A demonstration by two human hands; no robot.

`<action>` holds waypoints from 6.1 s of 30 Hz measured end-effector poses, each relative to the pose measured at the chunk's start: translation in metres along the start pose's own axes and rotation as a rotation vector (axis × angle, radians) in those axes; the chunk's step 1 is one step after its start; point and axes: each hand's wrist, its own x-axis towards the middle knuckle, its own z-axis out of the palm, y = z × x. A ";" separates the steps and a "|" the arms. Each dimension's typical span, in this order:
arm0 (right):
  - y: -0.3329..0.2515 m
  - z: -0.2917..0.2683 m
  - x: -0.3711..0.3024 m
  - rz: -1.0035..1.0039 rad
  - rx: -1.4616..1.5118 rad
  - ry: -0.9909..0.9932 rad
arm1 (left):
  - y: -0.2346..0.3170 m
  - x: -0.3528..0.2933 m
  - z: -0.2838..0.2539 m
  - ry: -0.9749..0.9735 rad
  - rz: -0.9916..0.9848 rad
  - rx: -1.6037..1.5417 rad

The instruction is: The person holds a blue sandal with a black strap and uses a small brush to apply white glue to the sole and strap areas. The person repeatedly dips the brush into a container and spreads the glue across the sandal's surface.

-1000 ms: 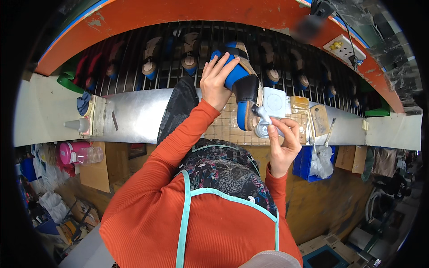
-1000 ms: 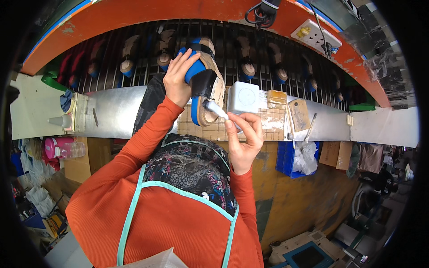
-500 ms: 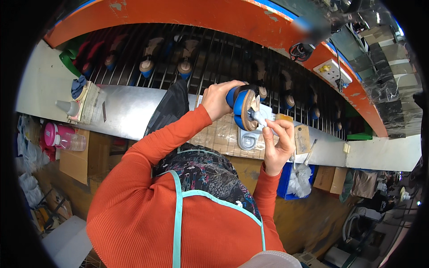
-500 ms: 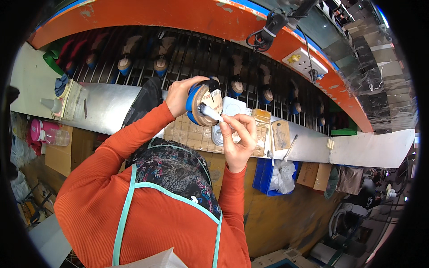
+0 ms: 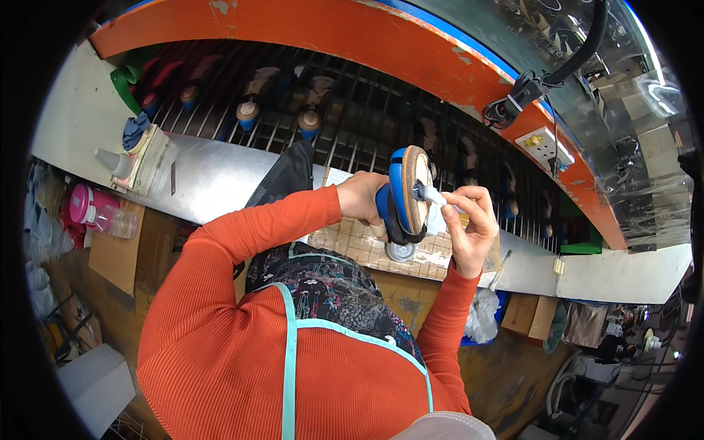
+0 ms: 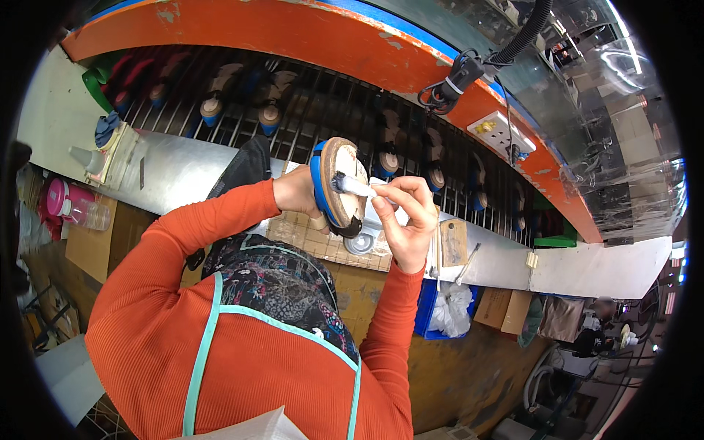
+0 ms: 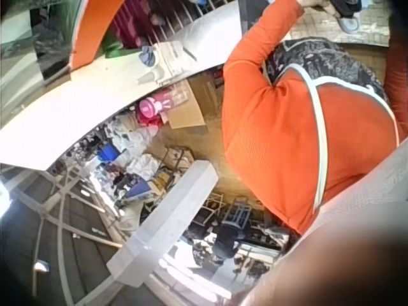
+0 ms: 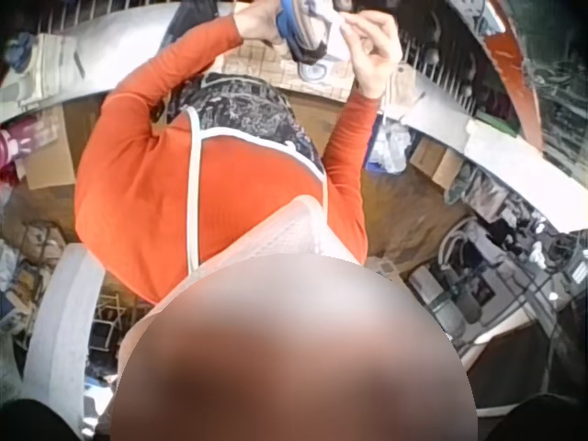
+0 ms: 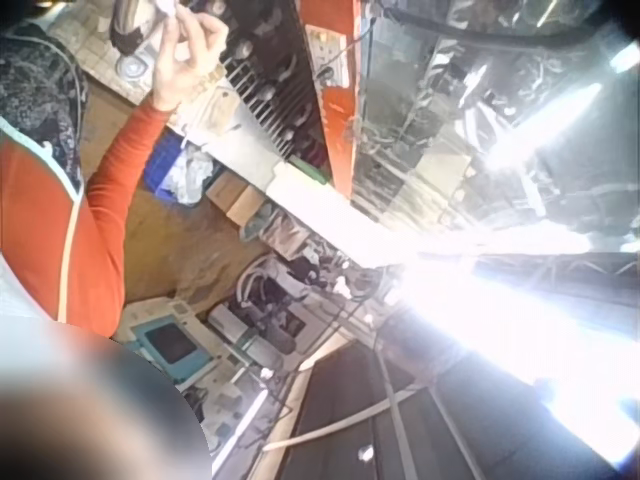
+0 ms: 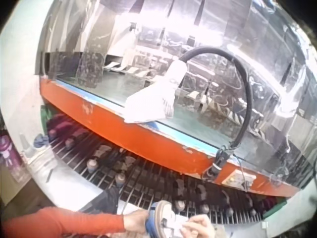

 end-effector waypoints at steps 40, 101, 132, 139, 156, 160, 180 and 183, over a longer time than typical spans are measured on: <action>0.042 -0.014 -0.066 0.272 -0.008 -0.026 | -0.102 0.026 0.031 -0.597 0.415 -0.507; -0.011 0.032 0.004 0.130 -0.441 0.479 | 0.012 -0.016 -0.010 0.160 0.243 -0.396; -0.022 -0.001 -0.020 0.053 -0.335 0.334 | 0.027 0.003 0.004 -0.062 0.147 -0.982; -0.027 0.034 -0.050 0.284 -0.244 0.366 | 0.027 -0.005 0.000 -0.043 0.117 -1.123; -0.019 0.060 -0.036 0.227 -0.485 0.466 | 0.003 -0.012 -0.002 0.216 0.076 -0.758; -0.018 0.060 -0.033 0.147 -0.539 0.518 | 0.003 -0.011 -0.006 0.199 0.067 -0.720; -0.032 0.042 -0.063 0.207 -0.327 0.210 | 0.007 -0.002 -0.016 0.241 0.145 -0.740; -0.035 0.042 -0.068 0.226 -0.306 0.200 | 0.008 0.001 -0.017 0.251 0.146 -0.759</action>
